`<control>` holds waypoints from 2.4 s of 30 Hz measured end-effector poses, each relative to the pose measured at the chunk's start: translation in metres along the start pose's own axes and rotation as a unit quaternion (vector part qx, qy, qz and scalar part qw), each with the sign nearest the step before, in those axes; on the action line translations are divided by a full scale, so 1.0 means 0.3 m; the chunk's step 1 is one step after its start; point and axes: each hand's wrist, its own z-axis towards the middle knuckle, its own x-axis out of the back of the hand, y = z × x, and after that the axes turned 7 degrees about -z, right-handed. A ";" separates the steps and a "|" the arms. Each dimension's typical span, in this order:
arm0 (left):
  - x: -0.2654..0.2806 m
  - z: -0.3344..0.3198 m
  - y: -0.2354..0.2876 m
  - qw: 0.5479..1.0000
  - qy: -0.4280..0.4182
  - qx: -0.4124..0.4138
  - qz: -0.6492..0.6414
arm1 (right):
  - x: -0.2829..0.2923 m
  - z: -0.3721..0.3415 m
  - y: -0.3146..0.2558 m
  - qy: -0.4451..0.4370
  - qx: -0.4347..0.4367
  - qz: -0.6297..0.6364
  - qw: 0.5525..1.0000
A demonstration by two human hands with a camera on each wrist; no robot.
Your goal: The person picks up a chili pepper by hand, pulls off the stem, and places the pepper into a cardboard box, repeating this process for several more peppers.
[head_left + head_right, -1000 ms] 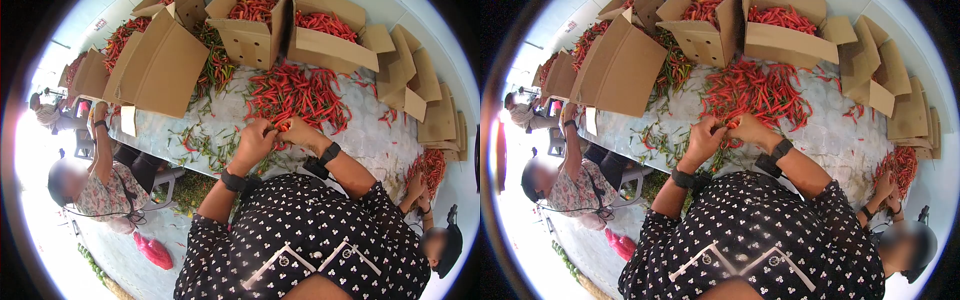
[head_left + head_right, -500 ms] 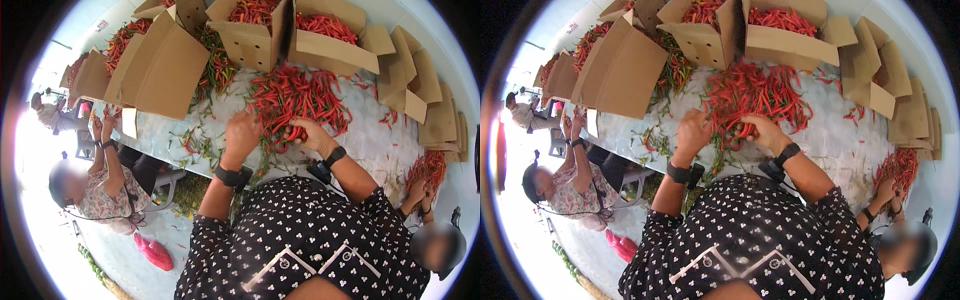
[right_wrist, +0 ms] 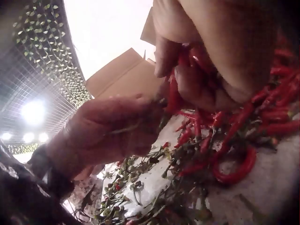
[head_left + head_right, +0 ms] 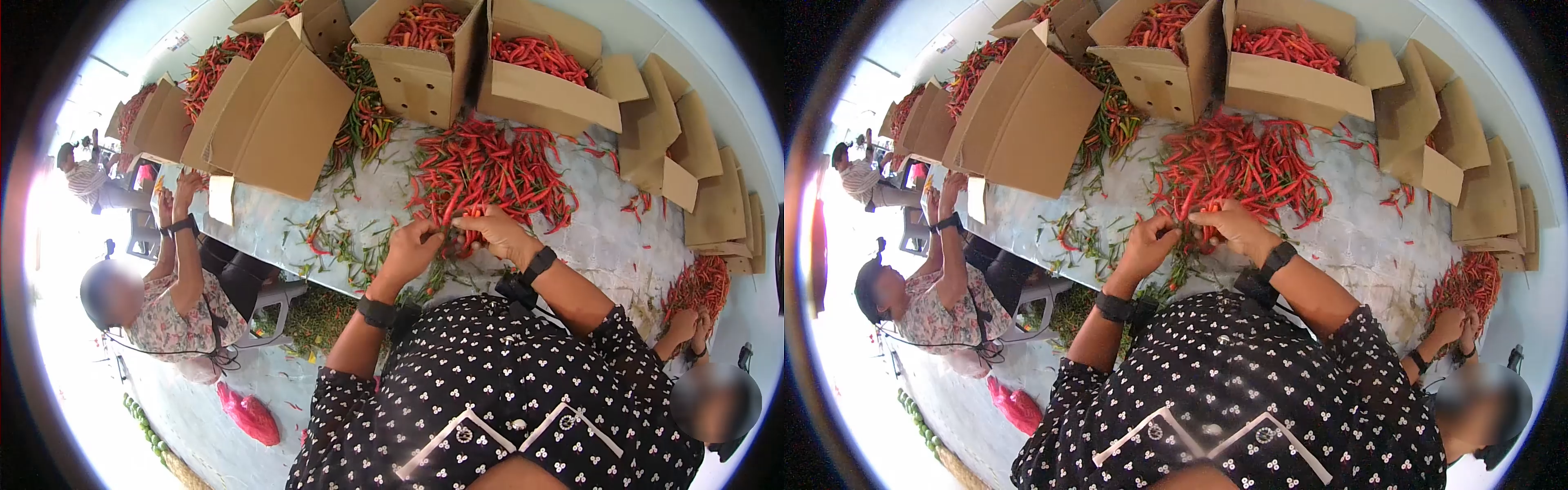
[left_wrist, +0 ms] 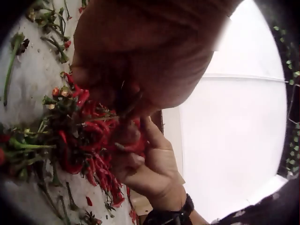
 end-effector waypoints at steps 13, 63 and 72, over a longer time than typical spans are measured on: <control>-0.007 0.005 0.112 0.998 -0.029 -0.045 -0.034 | -0.013 -0.023 -0.031 0.012 0.024 0.068 0.997; 0.016 -0.011 0.061 0.974 0.113 -0.176 0.091 | -0.076 0.022 -0.121 0.007 0.182 -0.210 0.961; 0.055 -0.002 0.083 0.984 0.071 0.013 -0.164 | -0.077 -0.015 -0.114 -0.045 0.208 -0.308 0.927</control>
